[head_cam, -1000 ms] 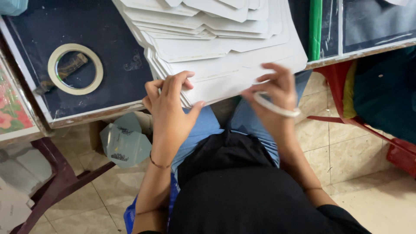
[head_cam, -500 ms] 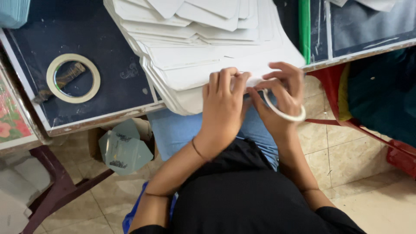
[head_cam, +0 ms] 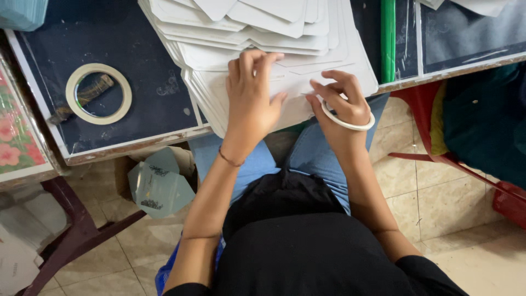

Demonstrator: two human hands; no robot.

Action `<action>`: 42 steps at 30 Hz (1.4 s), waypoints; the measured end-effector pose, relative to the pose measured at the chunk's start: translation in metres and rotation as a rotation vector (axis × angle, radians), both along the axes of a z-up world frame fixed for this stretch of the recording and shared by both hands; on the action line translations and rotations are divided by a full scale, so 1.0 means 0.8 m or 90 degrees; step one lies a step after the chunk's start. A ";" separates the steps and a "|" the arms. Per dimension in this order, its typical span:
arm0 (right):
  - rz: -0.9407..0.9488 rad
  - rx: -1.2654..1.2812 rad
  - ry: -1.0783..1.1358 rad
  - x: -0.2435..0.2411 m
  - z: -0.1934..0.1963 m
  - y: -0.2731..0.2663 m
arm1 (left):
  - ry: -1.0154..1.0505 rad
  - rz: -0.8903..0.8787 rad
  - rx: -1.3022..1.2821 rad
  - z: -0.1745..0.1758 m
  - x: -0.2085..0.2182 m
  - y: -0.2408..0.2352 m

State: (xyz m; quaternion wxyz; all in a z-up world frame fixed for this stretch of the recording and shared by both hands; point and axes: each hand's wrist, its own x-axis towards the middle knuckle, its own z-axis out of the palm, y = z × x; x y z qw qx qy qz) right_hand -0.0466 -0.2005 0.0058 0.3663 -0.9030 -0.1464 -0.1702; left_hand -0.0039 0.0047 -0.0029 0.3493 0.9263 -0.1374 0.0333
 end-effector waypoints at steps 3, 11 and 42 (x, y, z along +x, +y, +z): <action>0.014 0.024 0.022 -0.001 0.018 0.006 | 0.031 0.035 0.010 -0.002 0.004 -0.008; 0.053 -0.012 -0.059 -0.025 0.007 0.005 | 0.043 0.069 0.006 -0.004 0.006 -0.017; 0.023 0.062 0.138 -0.014 0.019 -0.012 | 0.119 0.098 0.060 0.057 -0.074 0.085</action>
